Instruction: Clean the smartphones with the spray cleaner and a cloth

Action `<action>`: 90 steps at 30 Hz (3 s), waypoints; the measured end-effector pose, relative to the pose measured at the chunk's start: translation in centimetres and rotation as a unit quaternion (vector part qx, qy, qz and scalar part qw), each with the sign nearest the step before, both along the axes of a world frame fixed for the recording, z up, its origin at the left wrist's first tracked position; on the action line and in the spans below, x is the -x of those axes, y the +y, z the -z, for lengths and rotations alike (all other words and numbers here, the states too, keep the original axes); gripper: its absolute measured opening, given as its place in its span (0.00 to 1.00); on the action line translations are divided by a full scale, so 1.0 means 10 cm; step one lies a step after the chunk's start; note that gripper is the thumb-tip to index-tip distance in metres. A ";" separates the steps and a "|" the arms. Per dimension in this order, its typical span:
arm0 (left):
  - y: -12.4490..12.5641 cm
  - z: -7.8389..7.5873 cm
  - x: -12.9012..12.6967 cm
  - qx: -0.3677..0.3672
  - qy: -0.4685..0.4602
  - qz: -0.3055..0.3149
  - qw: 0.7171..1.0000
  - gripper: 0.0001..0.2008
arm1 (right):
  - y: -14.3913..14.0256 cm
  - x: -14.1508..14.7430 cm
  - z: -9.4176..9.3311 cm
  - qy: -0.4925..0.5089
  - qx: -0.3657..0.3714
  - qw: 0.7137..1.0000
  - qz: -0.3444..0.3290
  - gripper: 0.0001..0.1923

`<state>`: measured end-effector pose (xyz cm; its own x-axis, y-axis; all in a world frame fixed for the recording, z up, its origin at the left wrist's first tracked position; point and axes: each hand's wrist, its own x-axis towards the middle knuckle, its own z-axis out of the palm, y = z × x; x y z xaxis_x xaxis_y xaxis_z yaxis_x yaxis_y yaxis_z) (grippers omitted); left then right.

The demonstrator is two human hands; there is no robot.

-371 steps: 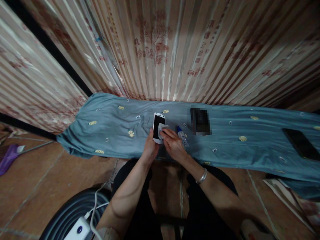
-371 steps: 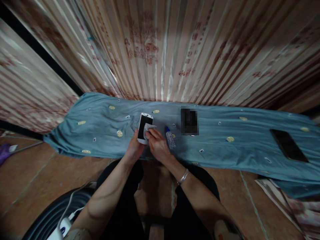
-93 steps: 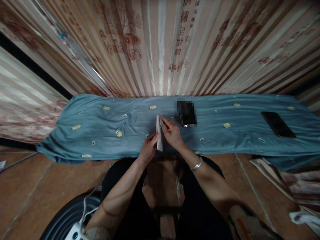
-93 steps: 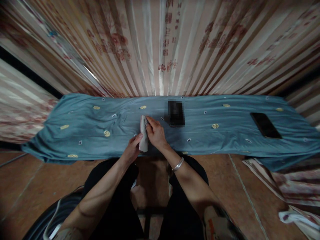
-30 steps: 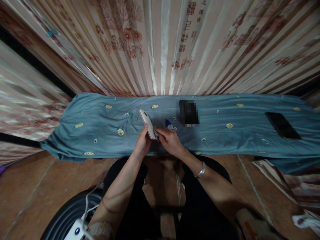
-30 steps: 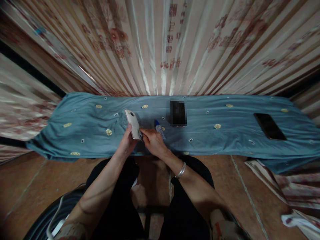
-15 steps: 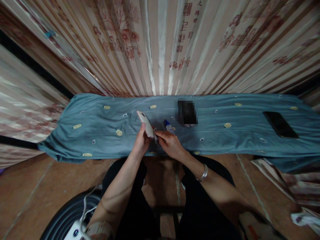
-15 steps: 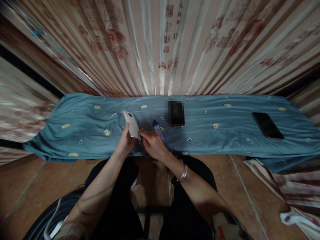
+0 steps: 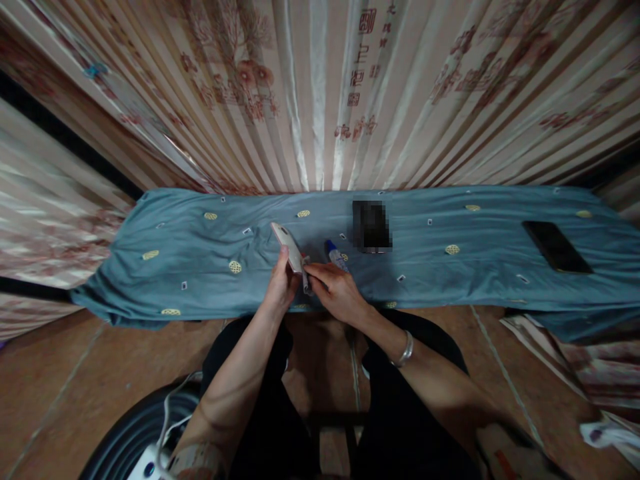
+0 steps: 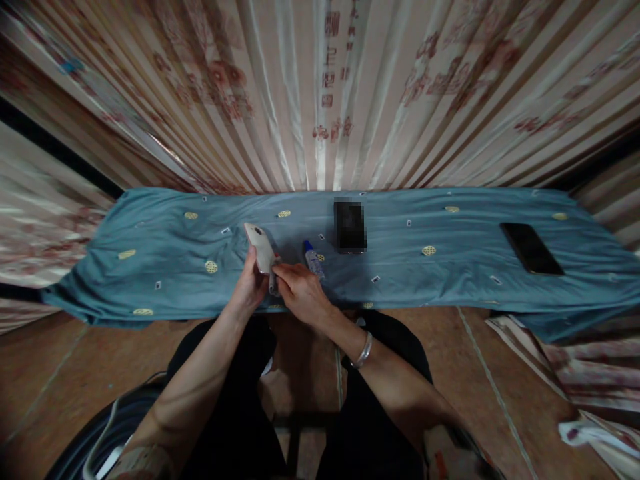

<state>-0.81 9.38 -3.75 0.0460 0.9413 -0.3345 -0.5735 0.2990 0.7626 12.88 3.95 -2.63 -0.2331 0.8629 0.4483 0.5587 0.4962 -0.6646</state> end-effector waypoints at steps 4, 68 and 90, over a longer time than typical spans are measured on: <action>-0.01 -0.02 -0.01 -0.001 0.002 0.010 1.000 0.27 | -0.02 0.03 -0.03 -0.004 -0.012 1.000 -0.002 0.17; -0.41 0.01 -0.22 -0.075 0.090 0.112 0.987 0.27 | 0.40 -0.16 0.04 -0.032 -0.064 0.992 0.104 0.24; -0.44 -0.08 -0.19 -0.063 0.080 0.135 0.986 0.21 | 0.55 -0.24 0.12 0.018 0.014 0.988 0.156 0.24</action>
